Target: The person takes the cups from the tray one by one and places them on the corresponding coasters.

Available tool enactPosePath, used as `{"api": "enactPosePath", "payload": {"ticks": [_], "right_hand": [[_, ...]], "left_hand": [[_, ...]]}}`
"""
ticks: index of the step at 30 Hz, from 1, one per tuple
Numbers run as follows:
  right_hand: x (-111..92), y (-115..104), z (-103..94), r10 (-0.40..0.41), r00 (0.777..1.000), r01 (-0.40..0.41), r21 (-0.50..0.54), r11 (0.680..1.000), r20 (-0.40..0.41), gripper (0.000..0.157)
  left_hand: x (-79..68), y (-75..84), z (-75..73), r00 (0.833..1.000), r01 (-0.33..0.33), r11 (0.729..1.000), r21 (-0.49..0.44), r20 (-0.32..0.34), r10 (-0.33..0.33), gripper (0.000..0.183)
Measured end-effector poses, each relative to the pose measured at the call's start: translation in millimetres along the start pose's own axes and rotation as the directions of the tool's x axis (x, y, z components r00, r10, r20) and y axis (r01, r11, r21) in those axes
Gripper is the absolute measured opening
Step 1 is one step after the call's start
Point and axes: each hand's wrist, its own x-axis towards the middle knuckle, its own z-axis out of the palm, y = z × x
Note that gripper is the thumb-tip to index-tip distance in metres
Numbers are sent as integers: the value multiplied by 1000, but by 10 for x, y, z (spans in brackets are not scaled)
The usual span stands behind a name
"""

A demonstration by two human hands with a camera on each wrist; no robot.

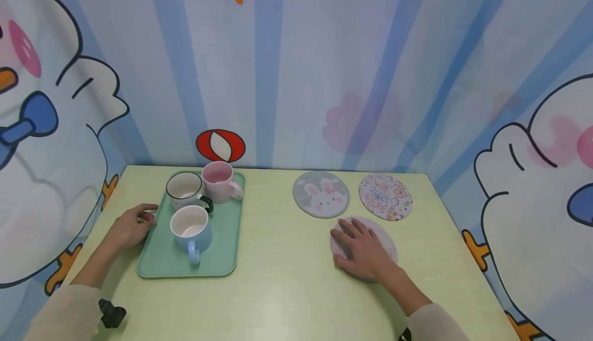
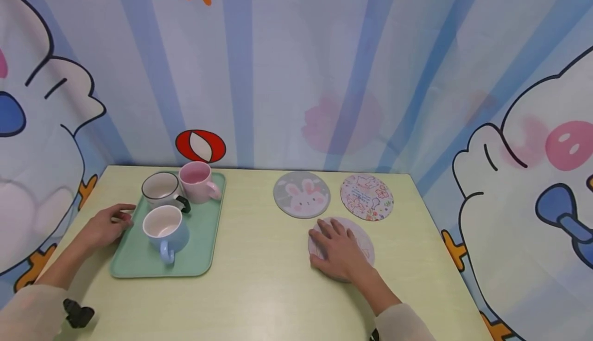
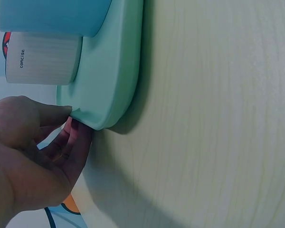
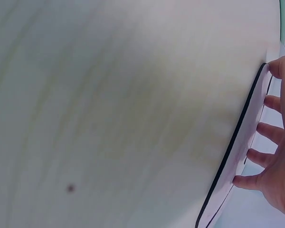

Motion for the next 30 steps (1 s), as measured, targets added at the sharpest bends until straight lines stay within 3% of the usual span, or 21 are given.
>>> {"api": "enactPosePath", "payload": {"ticks": [30], "right_hand": [[-14, 6, 38, 30, 999, -29, 22, 999, -27, 60]], "left_hand": [[21, -40, 15, 1000, -5, 999, -40, 13, 5, 48]]}}
